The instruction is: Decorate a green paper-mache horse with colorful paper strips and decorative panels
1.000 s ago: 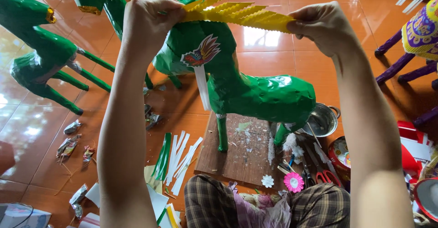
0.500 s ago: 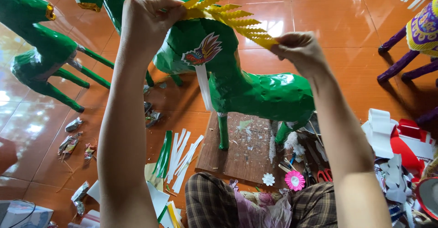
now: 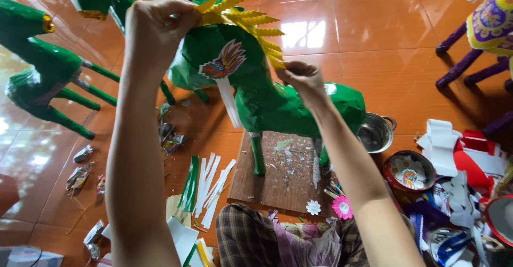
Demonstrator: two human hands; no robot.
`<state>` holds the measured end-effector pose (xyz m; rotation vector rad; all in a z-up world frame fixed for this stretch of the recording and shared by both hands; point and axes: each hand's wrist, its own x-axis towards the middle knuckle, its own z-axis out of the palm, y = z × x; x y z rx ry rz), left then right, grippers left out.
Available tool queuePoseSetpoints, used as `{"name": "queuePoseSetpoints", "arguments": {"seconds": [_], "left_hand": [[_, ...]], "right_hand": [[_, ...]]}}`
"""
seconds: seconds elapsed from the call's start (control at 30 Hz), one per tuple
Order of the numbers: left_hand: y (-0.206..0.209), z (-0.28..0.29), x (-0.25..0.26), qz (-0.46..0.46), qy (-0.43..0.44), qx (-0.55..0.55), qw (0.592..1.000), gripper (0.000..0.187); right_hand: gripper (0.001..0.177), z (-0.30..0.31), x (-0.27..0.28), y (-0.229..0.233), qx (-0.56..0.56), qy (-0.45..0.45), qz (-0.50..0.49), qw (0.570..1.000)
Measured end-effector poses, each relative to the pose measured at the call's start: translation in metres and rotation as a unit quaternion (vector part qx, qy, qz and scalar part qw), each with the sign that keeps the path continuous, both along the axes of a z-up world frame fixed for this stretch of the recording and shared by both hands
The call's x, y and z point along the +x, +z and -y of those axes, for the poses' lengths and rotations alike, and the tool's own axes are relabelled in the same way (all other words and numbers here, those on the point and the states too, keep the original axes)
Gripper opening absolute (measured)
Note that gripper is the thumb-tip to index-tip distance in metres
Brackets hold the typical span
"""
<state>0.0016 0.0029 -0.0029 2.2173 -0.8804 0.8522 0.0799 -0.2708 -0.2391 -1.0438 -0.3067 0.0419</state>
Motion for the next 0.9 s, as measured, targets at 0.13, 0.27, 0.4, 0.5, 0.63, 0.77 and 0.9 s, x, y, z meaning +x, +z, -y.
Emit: {"name": "queuePoseSetpoints", "arguments": {"seconds": [0.13, 0.27, 0.4, 0.5, 0.63, 0.77, 0.9], "left_hand": [[-0.005, -0.005, 0.005, -0.026, -0.001, -0.006, 1.0, 0.011], [-0.005, -0.008, -0.001, -0.012, 0.004, 0.043, 0.999, 0.016], [-0.01, -0.009, -0.005, -0.025, -0.006, 0.029, 0.999, 0.014], [-0.015, -0.014, -0.003, -0.028, -0.013, 0.024, 0.999, 0.012], [-0.02, -0.019, -0.001, -0.036, -0.015, 0.029, 0.999, 0.011], [-0.022, -0.021, 0.002, -0.024, -0.034, 0.026, 0.999, 0.009], [-0.012, -0.014, -0.004, -0.018, -0.005, 0.026, 0.999, 0.014]], "right_hand": [[0.017, -0.016, -0.006, -0.007, 0.018, 0.015, 0.048, 0.999], [0.019, -0.022, -0.014, -0.002, 0.02, -0.013, 0.081, 0.996], [0.017, -0.026, -0.021, 0.004, 0.043, -0.01, 0.12, 0.992], [0.018, -0.028, -0.024, 0.005, 0.077, 0.005, 0.107, 0.991], [0.027, -0.031, -0.029, 0.007, 0.124, 0.049, 0.028, 0.991], [0.039, -0.036, -0.025, -0.004, 0.192, 0.07, 0.0, 0.979], [0.039, -0.037, -0.025, -0.007, 0.157, 0.044, -0.017, 0.987]]}}
